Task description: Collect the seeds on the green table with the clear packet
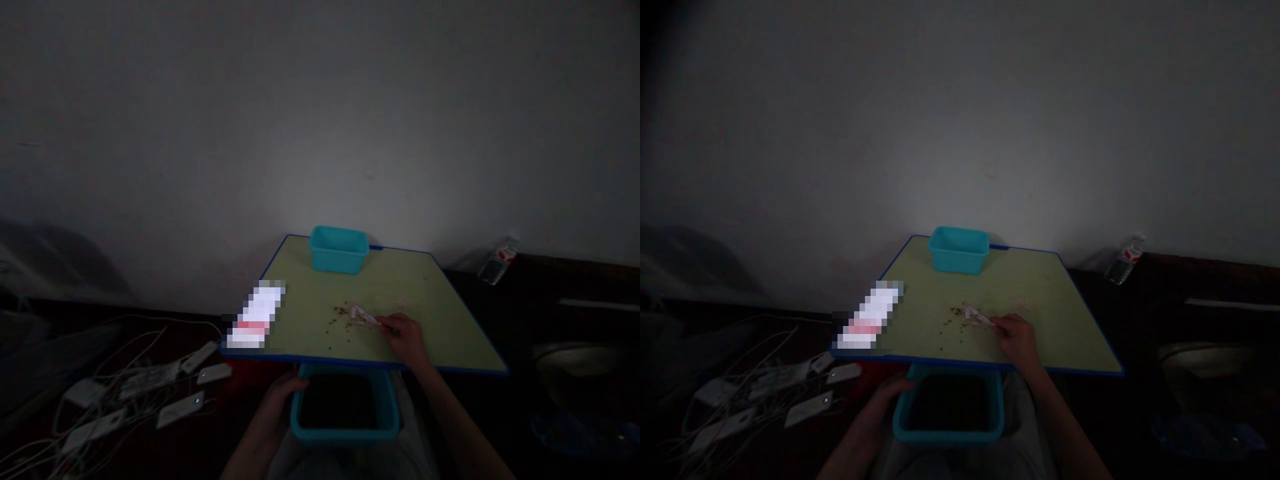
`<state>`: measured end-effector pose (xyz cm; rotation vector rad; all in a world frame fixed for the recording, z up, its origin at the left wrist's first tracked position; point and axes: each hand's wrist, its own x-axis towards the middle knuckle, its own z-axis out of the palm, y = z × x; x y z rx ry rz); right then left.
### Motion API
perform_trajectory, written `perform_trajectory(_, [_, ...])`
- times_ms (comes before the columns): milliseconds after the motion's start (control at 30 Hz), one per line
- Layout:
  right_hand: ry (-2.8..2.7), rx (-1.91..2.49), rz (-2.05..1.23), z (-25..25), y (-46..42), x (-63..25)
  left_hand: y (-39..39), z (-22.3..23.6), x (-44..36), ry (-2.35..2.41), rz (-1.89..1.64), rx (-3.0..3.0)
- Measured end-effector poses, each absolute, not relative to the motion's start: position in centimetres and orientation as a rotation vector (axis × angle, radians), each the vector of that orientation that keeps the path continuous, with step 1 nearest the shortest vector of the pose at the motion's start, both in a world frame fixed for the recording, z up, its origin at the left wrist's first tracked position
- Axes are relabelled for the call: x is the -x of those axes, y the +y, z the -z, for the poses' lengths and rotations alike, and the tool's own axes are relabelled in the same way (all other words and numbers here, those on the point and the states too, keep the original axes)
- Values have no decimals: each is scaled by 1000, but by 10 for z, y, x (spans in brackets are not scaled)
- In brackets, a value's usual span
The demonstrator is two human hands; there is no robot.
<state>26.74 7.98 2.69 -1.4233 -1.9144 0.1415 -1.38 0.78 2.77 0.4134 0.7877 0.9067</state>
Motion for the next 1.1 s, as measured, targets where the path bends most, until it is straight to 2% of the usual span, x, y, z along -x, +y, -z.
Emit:
perform_trajectory(467, [-1927, 1353, -180, -25, 76, -261, 8, -33, 12, 795, -904, -398])
perform_trajectory(733, [-1927, 1460, -91, -26, 86, -256, 8, -29, 14, 788, -902, -421])
perform_trajectory(1100, [-1786, 1502, -95, -26, 66, -289, 9, -29, 12, 812, -903, -460])
